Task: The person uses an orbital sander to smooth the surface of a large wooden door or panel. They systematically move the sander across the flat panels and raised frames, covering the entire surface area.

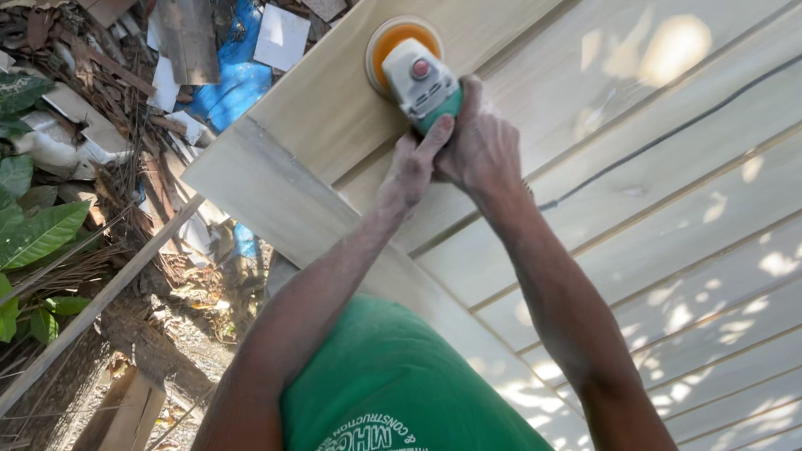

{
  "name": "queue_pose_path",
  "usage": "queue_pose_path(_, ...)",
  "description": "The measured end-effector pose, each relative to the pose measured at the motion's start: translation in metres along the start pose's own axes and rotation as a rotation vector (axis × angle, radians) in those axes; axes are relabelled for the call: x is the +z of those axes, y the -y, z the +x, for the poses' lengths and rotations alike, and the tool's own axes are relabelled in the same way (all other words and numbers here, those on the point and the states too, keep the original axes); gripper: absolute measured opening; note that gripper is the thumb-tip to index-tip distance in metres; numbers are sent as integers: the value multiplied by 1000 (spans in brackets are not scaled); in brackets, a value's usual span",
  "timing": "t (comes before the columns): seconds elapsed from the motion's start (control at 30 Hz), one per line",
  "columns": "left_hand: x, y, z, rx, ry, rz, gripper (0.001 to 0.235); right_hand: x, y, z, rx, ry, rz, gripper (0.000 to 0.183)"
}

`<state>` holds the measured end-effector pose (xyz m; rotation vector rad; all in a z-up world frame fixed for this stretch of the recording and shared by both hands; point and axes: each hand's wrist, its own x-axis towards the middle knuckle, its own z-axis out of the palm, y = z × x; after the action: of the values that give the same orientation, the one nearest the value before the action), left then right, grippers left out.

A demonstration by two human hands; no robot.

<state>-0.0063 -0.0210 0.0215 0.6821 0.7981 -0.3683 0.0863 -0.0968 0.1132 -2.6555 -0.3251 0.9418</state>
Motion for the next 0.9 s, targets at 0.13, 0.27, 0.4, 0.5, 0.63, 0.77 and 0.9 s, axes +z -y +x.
queue_pose_path(0.13, -61, 18, -47, 39, -43, 18, 63, 44, 32, -31, -112, -26, 64, 75)
queue_pose_path(0.27, -115, 40, -89, -46, -153, 55, 62, 82, 57, -59, -123, 30, 69, 77)
queue_pose_path(0.4, -149, 63, -118, -91, -160, 103, 62, 100, 67, -81, -190, 59, 39, 80)
queue_pose_path(0.5, -140, 71, -117, -83, -165, 145, 63, 94, 58, -87, -188, 74, 37, 85)
queue_pose_path(0.63, -90, 67, -84, 27, -78, 171, 63, 67, 26, -76, -106, 21, 75, 78)
queue_pose_path(0.77, -22, 41, -31, 90, 58, 184, 68, 32, -10, -43, -82, -139, 33, 78)
queue_pose_path(0.9, 38, 17, 14, 70, 53, 332, 80, -5, -42, -12, 92, -114, 27, 75)
